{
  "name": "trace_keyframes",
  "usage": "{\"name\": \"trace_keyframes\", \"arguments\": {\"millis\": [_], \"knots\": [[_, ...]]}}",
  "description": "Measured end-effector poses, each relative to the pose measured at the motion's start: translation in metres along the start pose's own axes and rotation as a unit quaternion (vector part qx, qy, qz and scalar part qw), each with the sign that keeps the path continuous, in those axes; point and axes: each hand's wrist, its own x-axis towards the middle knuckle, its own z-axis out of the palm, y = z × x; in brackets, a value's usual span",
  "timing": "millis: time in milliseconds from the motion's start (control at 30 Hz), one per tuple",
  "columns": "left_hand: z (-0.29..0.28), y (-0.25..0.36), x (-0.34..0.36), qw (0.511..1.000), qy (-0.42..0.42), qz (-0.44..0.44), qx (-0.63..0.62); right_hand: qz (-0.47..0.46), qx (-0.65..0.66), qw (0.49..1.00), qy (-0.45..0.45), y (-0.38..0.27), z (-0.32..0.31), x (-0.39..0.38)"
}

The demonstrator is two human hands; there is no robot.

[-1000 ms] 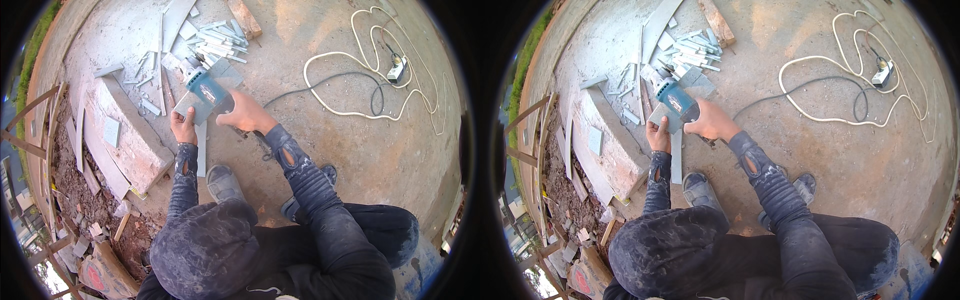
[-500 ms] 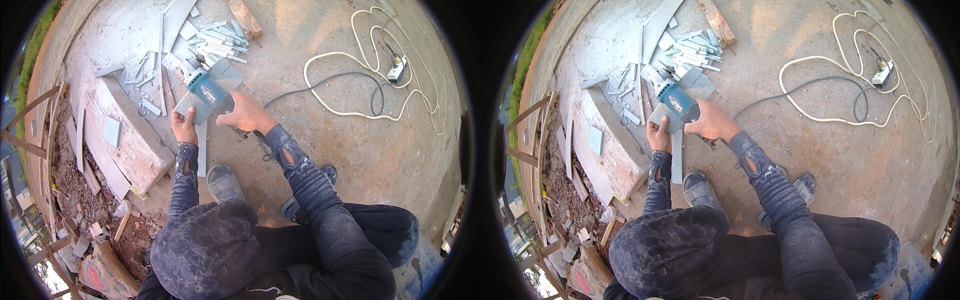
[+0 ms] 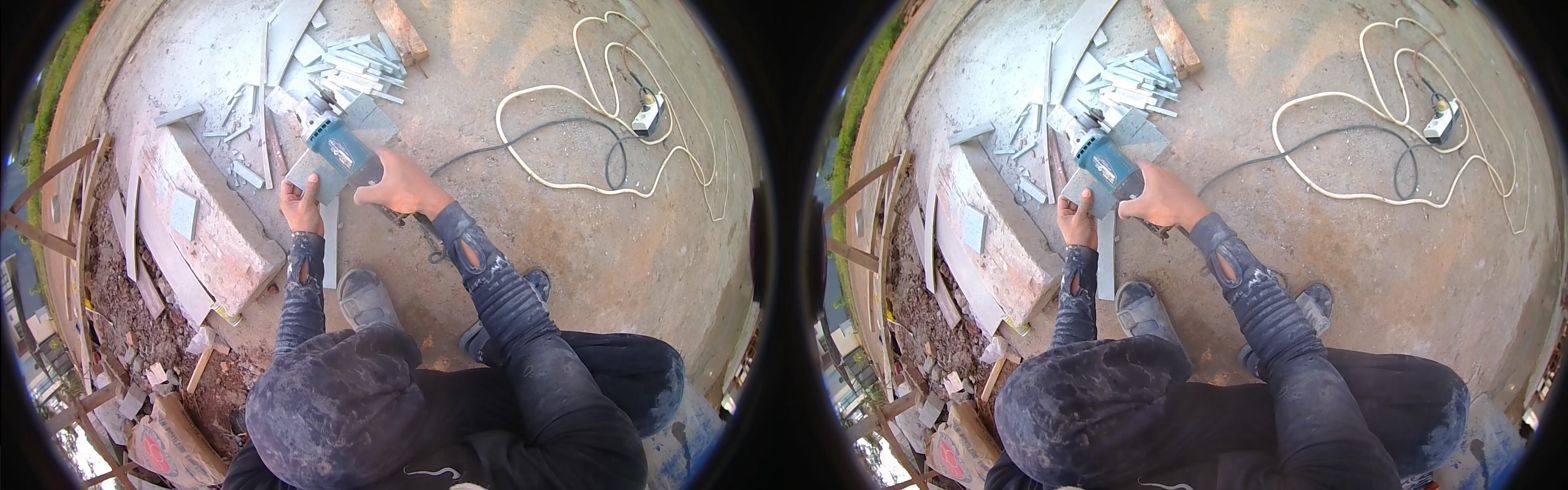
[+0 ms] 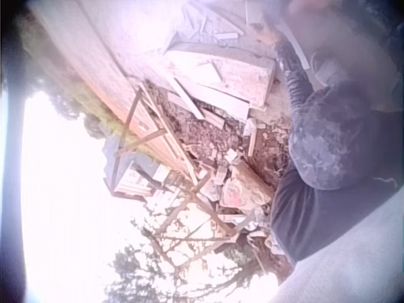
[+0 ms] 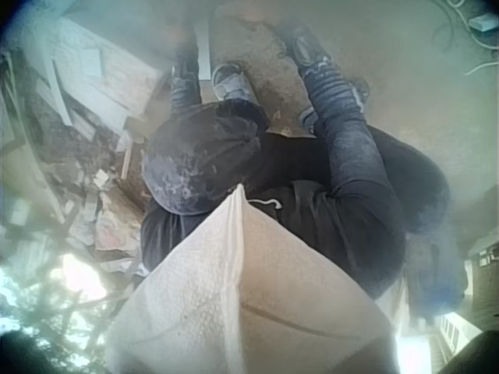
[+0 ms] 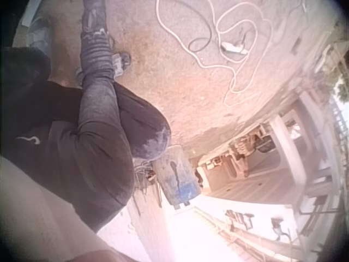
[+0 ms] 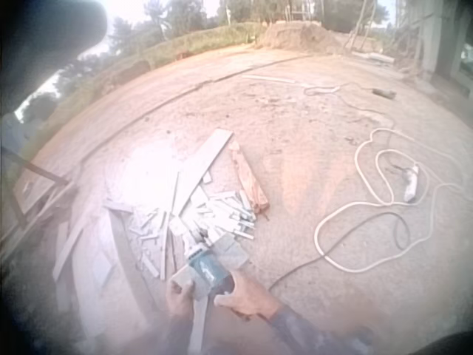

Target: The person cuts stone tiles by holding them against a wooden support and using an angle grinder with their other hand.

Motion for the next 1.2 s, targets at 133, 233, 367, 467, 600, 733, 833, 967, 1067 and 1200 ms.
{"name": "trace_keyframes", "arguments": {"millis": [133,233,367,467,600,733,833,967,1067,1200], "knots": [[-0.0012,-0.0009,0.0006,1.0,-0.001,-0.002,-0.006,0.005,-0.002,1.0,-0.004,-0.0009,-0.0001,-0.0001],[-0.0008,-0.0021,0.0011,1.0,0.001,-0.002,-0.012,0.009,0.0,1.0,-0.007,-0.0002,-0.0008,-0.0001],[-0.0029,-0.0027,0.0026,1.0,-0.004,-0.007,-0.01,0.005,0.008,1.0,-0.006,0.0021,-0.0007,0.0004],[-0.0024,-0.0026,0.0027,1.0,-0.004,-0.01,-0.011,0.009,-0.007,1.0,-0.002,0.0042,0.0003,0.0013],[0.0006,-0.0013,0.0023,1.0,-0.002,-0.01,-0.023,0.006,-0.002,1.0,-0.001,0.0057,0.0002,0.0012],[-0.0019,-0.0017,0.0042,1.0,0.0,-0.014,-0.027,0.009,0.005,1.0,-0.009,0.0041,-0.0004,0.0012],[-0.0006,-0.0016,0.0042,0.999,0.002,-0.022,-0.028,0.007,0.004,1.0,-0.007,0.0067,0.0002,0.0016],[-0.0006,-0.0015,0.0052,0.999,0.0,-0.021,-0.03,0.004,0.009,1.0,-0.004,0.0063,-0.0003,0.0008],[-0.0005,-0.0028,0.0059,0.999,0.0,-0.023,-0.035,0.007,0.013,1.0,-0.007,0.0064,-0.0006,0.0009],[-0.0025,-0.0031,0.0066,0.999,0.001,-0.031,-0.037,0.005,0.018,1.0,-0.001,0.0072,0.0012,0.0012]]}}
